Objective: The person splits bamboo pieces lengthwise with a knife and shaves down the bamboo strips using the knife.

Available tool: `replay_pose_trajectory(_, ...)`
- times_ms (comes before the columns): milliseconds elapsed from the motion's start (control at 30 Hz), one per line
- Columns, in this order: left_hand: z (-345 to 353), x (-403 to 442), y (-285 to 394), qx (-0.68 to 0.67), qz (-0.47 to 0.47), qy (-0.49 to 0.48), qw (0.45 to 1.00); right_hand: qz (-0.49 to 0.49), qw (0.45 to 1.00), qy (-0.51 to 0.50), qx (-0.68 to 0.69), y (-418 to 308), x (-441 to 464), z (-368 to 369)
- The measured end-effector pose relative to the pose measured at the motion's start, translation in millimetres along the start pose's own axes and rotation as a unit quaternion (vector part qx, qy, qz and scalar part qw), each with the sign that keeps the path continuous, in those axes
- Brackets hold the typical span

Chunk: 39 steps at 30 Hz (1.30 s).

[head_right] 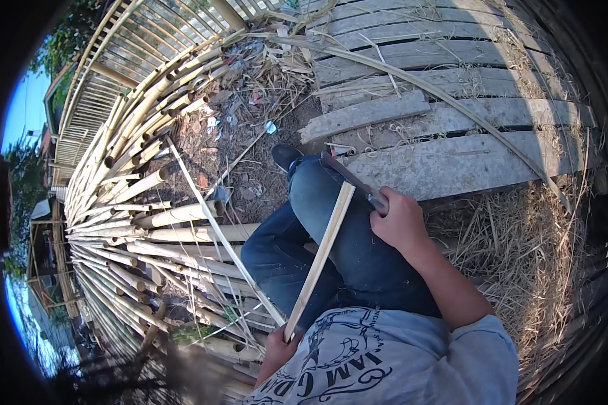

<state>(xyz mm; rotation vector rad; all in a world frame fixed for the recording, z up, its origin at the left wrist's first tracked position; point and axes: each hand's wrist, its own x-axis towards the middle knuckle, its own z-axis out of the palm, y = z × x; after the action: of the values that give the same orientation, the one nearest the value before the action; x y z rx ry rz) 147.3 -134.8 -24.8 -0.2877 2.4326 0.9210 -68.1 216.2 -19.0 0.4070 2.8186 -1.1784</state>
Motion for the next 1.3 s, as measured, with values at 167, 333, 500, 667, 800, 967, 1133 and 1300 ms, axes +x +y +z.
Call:
replay_pose_trajectory(167,5.7,11.5,-11.7,-0.005,0.019,-0.005,1.0,-0.026,0.995,0.033,0.094,15.8,-4.5,-1.1)
replay_pose_trajectory(333,0.3,33.8,-2.3,-0.03,0.114,0.034,0.992,-0.04,0.979,0.08,0.185,27.1,-9.0,-13.0)
replay_pose_trajectory(500,-18.6,67.7,40.6,0.012,0.082,0.041,0.996,-0.008,0.96,0.074,0.268,27.5,-15.3,-25.0)
replay_pose_trajectory(667,-31.3,97.8,62.2,0.071,0.114,0.079,0.988,-0.061,0.978,-0.038,0.195,14.6,-20.8,-44.0)
replay_pose_trajectory(800,-42.8,107.8,66.8,0.131,0.095,0.086,0.983,-0.035,0.956,-0.166,0.24,24.7,-14.3,-42.2)
replay_pose_trajectory(967,-43.5,110.4,65.7,0.112,0.137,0.069,0.982,0.027,0.938,-0.169,0.302,23.0,-13.1,-42.3)
replay_pose_trajectory(1133,-34.8,113.3,61.8,0.045,0.06,-0.001,0.997,0.072,0.915,-0.222,0.329,21.6,-8.8,-53.8)
replay_pose_trajectory(1300,-20.8,108.3,68.8,-0.156,-0.07,-0.133,0.976,0.116,0.864,-0.239,0.428,1.7,-12.2,-62.4)
